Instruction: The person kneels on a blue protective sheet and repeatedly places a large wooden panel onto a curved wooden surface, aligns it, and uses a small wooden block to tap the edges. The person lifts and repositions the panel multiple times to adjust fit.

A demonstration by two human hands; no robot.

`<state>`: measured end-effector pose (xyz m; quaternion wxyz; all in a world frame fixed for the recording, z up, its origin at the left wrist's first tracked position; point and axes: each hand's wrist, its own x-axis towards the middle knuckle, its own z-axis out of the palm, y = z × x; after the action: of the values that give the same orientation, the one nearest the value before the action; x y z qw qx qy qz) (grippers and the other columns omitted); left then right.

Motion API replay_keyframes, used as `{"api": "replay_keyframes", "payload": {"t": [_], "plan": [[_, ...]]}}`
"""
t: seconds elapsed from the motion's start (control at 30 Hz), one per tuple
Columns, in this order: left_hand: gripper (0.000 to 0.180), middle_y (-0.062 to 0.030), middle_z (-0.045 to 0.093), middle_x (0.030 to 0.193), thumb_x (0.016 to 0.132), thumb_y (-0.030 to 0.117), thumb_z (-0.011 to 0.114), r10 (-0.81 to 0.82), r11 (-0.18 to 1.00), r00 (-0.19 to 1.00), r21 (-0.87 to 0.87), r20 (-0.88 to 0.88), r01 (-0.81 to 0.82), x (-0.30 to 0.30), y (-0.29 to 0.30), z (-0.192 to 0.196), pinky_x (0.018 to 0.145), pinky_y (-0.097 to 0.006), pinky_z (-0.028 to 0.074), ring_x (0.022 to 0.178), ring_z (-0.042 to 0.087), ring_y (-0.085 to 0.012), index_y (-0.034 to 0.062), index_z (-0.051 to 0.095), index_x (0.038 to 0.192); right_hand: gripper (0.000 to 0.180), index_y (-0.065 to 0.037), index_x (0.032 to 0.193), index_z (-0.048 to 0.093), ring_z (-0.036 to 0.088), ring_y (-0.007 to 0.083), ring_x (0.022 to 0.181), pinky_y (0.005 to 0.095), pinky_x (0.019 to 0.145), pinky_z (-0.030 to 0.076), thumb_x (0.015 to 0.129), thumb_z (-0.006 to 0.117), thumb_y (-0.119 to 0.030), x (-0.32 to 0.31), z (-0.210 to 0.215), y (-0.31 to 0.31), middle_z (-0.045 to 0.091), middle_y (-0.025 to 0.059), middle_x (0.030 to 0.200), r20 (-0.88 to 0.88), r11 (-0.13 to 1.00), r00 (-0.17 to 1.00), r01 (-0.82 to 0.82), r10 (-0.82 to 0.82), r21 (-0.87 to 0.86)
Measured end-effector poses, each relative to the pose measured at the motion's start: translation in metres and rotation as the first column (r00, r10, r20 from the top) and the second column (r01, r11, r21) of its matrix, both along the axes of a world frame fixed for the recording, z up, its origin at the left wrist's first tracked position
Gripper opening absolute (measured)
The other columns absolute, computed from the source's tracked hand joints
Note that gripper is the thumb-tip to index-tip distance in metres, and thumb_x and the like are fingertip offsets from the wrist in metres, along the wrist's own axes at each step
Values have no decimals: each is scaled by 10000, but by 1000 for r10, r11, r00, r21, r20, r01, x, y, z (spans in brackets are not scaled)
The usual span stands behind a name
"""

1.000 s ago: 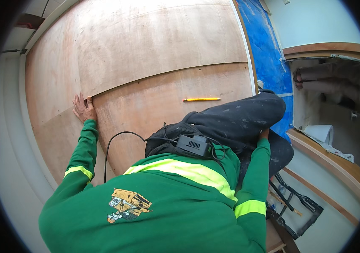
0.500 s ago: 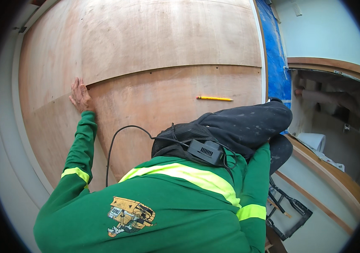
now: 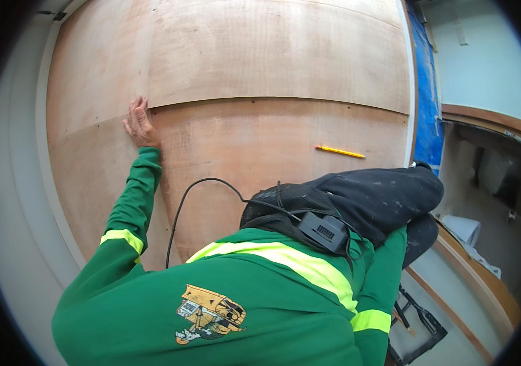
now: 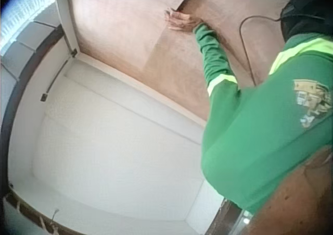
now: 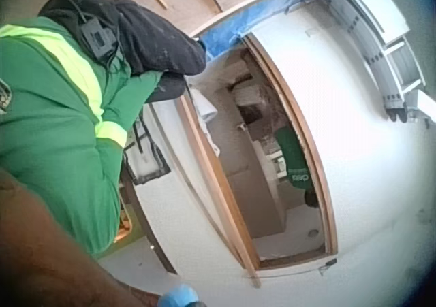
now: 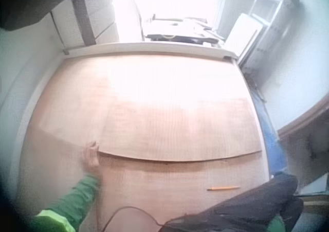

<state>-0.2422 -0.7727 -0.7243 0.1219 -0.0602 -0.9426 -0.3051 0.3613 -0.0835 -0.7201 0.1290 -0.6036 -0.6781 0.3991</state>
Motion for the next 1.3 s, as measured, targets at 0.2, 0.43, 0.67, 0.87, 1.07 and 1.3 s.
{"api": "replay_keyframes", "payload": {"t": [0.2,0.43,0.67,0.87,1.07,1.3], "plan": [[628,46,632,1522,1177,503,251,34,996,999,82,0,-34,9,-4,7,1320,-572,82,1549,431,-237,164,760,1318,398,46,1418,617,659,306,1187,414,1015,521,1086,524,-154,-22,6,10,709,163,1336,-1,999,999,-35,35,-11],[665,27,633,1500,1176,515,226,46,994,999,102,15,-47,13,0,15,1324,-570,61,1551,422,-252,149,767,1294,398,49,1414,619,662,298,1171,408,1004,526,1087,533,-161,-19,10,11,711,158,1330,4,999,999,-39,40,-19],[605,27,634,1498,1172,510,284,52,996,999,74,-11,-51,15,-3,12,1318,-582,81,1542,432,-238,162,761,1303,398,52,1411,621,665,290,1155,403,993,530,1089,541,-168,-24,-1,10,713,153,1324,-27,998,999,-47,46,-34],[462,-84,676,1404,1140,470,474,-47,990,986,-138,-157,26,-3,-24,-5,1208,-535,350,1382,566,-279,139,762,1288,399,54,1408,623,668,283,1142,398,983,533,1090,548,-175,-18,-32,8,715,148,1319,-173,1000,985,-16,13,-14],[755,-188,644,1295,987,706,572,454,846,818,-458,353,-272,-61,4,2,1026,-478,457,1166,594,-342,61,698,1359,364,47,1302,685,705,263,1008,389,918,551,1062,643,-223,-73,36,-58,754,184,1192,-134,909,925,377,-357,179],[782,-34,646,953,815,814,722,181,890,476,63,861,-452,-128,-28,43,540,-322,466,711,550,-179,191,669,1285,356,23,1315,669,710,226,1038,365,945,562,1078,642,-240,-121,166,-96,737,136,1148,-361,831,919,324,-161,453]]}}
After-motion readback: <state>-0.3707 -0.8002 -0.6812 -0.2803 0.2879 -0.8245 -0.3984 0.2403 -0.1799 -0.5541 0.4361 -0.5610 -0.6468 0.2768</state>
